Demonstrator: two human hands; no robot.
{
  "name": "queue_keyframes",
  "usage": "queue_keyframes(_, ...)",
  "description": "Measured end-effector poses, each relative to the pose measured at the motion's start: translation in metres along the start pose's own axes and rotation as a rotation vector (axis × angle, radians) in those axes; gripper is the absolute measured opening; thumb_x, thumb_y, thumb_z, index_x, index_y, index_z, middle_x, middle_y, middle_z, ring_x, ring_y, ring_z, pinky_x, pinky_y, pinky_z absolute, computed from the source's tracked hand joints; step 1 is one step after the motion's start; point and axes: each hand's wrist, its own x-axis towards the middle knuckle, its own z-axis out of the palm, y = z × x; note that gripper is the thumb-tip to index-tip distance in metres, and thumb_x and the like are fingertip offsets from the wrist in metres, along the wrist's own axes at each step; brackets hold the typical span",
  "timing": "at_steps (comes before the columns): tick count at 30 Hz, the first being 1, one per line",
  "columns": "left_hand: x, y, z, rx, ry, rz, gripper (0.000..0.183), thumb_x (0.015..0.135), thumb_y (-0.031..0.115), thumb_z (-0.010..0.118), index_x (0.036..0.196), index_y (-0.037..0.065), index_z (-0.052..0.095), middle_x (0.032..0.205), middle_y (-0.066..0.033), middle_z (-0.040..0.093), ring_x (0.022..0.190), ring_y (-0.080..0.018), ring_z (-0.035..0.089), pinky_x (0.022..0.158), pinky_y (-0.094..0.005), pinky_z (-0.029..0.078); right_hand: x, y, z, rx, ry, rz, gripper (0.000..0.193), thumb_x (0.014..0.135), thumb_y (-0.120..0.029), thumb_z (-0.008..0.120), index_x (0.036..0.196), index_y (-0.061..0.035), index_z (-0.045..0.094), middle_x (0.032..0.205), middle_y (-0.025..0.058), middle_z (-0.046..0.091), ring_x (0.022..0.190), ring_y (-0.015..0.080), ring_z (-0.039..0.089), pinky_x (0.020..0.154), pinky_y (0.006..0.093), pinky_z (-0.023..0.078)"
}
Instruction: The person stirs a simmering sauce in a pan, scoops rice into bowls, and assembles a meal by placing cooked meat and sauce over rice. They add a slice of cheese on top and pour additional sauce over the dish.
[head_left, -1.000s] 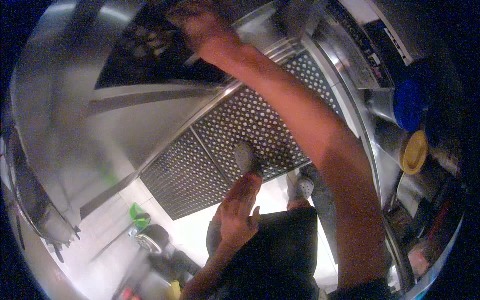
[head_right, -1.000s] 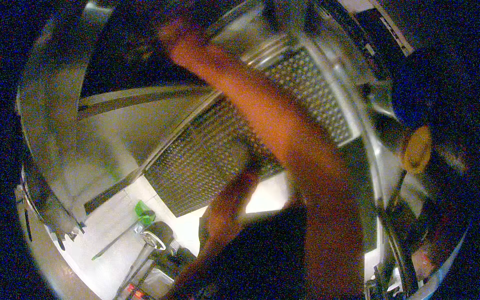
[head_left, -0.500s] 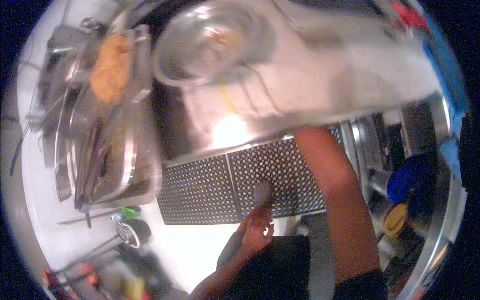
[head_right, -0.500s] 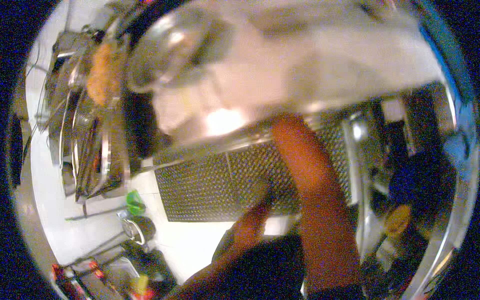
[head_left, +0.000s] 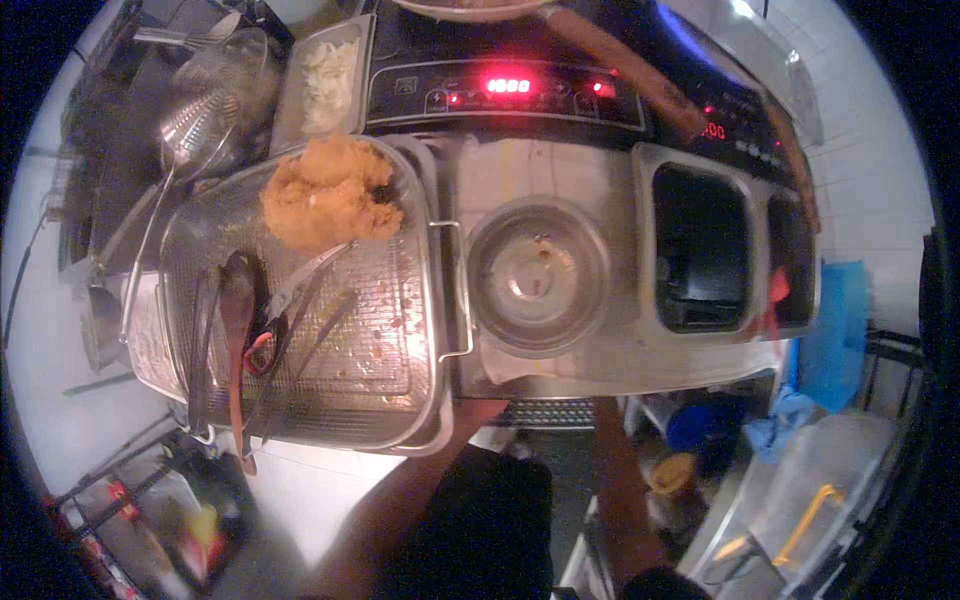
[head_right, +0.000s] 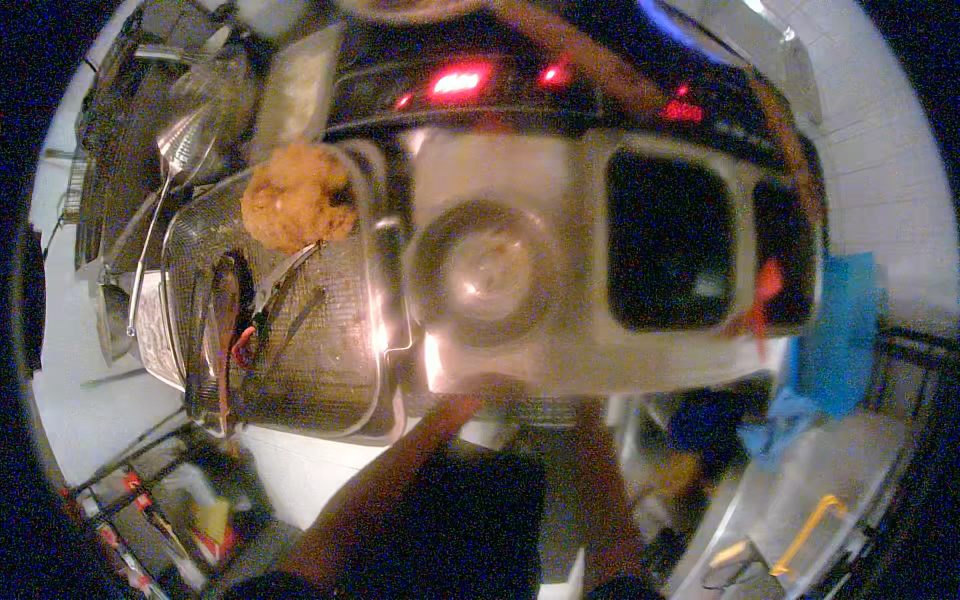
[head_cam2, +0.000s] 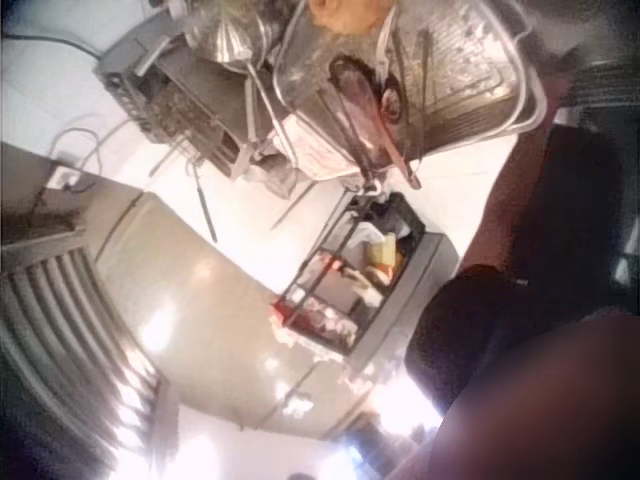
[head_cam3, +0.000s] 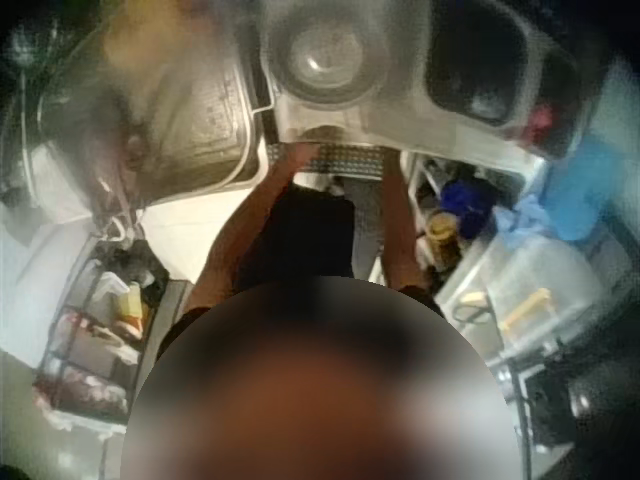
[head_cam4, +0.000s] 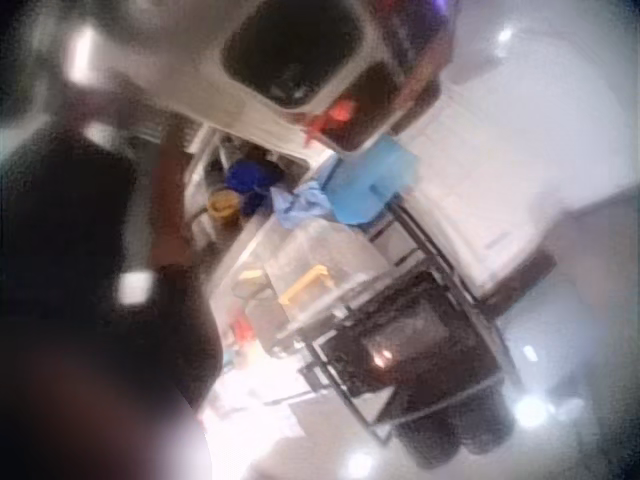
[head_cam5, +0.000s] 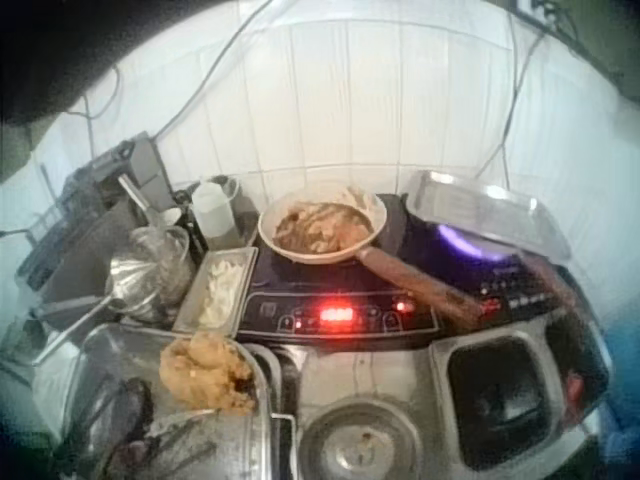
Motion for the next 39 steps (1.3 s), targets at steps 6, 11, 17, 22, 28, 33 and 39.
queue_keyframes(6,0.047,0.08,0.002,-0.031,-0.08,-0.065,0.029,0.095,0.02,0.056,0.114,0.001,0.066,0.103,-0.0225,0.071,0.093,-0.037,0.069,0.084,-0.0476,0.054,-0.141,-0.006,-0.039,0.146,-0.021,0.022,0.043,0.103,-0.036,0.055,0.128,-0.0021,0.049,0.115,0.0147,0.06,0.109,0.026,0.059,0.091,0.0423,0.052)
queue_keyframes(11,0.07,0.152,0.019,-0.067,-0.116,-0.102,0.028,0.094,0.018,0.057,0.114,0.001,0.067,0.104,-0.022,0.071,0.093,-0.0361,0.069,0.084,-0.0469,0.055,-0.164,-0.077,-0.12,0.964,-0.107,0.596,0.052,0.104,-0.048,0.046,0.13,-0.0035,0.045,0.095,0.0134,0.062,0.076,0.0233,0.063,0.063,0.0352,0.055)
queue_keyframes(17,0.081,0.216,0.028,-0.112,-0.11,-0.202,0.027,0.092,0.015,0.058,0.113,0.0,0.067,0.104,-0.0215,0.071,0.092,-0.0351,0.07,0.083,-0.046,0.056,-0.08,-0.142,-0.196,1.148,-0.209,0.391,0.043,0.105,-0.036,0.045,0.132,-0.0027,0.044,0.081,0.0131,0.061,0.066,0.022,0.062,0.059,0.0337,0.054)
queue_keyframes(22,0.101,0.259,0.033,-0.134,-0.1,-0.232,0.026,0.091,0.012,0.059,0.112,0.0,0.068,0.105,-0.0211,0.071,0.091,-0.0343,0.07,0.083,-0.0452,0.056,-0.018,-0.176,-0.234,0.84,-0.189,0.383,0.036,0.104,-0.023,0.046,0.132,-0.0011,0.044,0.084,0.0149,0.062,0.071,0.0234,0.064,0.062,0.0322,0.055)
queue_keyframes(28,0.113,0.294,0.032,-0.157,-0.139,-0.221,0.026,0.089,0.01,0.059,0.111,-0.001,0.068,0.105,-0.0205,0.072,0.09,-0.0333,0.071,0.082,-0.0443,0.057,0.016,-0.187,-0.264,0.975,-0.149,0.262,0.042,0.1,-0.011,0.052,0.138,0.0024,0.041,0.114,0.0199,0.061,0.085,0.0223,0.066,0.068,0.0307,0.056)
queue_keyframes(33,0.059,0.302,-0.03,-0.246,-0.323,-0.025,0.025,0.088,0.007,0.06,0.11,-0.001,0.069,0.106,-0.0201,0.072,0.09,-0.0324,0.072,0.082,-0.0435,0.057,0.038,-0.212,-0.276,0.993,-0.305,0.118,0.047,0.099,-0.009,0.056,0.143,-0.0001,0.043,0.116,0.016,0.062,0.079,0.0143,0.06,0.062,0.0254,0.05)
queue_keyframes(39,-0.061,0.25,-0.311,-0.653,0.113,-0.029,0.033,0.085,0.006,0.065,0.117,-0.001,0.065,0.11,-0.0198,0.07,0.094,-0.0288,0.07,0.082,-0.0404,0.056,0.072,-0.245,-0.269,1.284,-0.597,0.173,0.053,0.1,-0.019,0.056,0.148,-0.0043,0.04,0.113,0.0136,0.063,0.075,0.0101,0.054,0.06,0.0238,0.044)
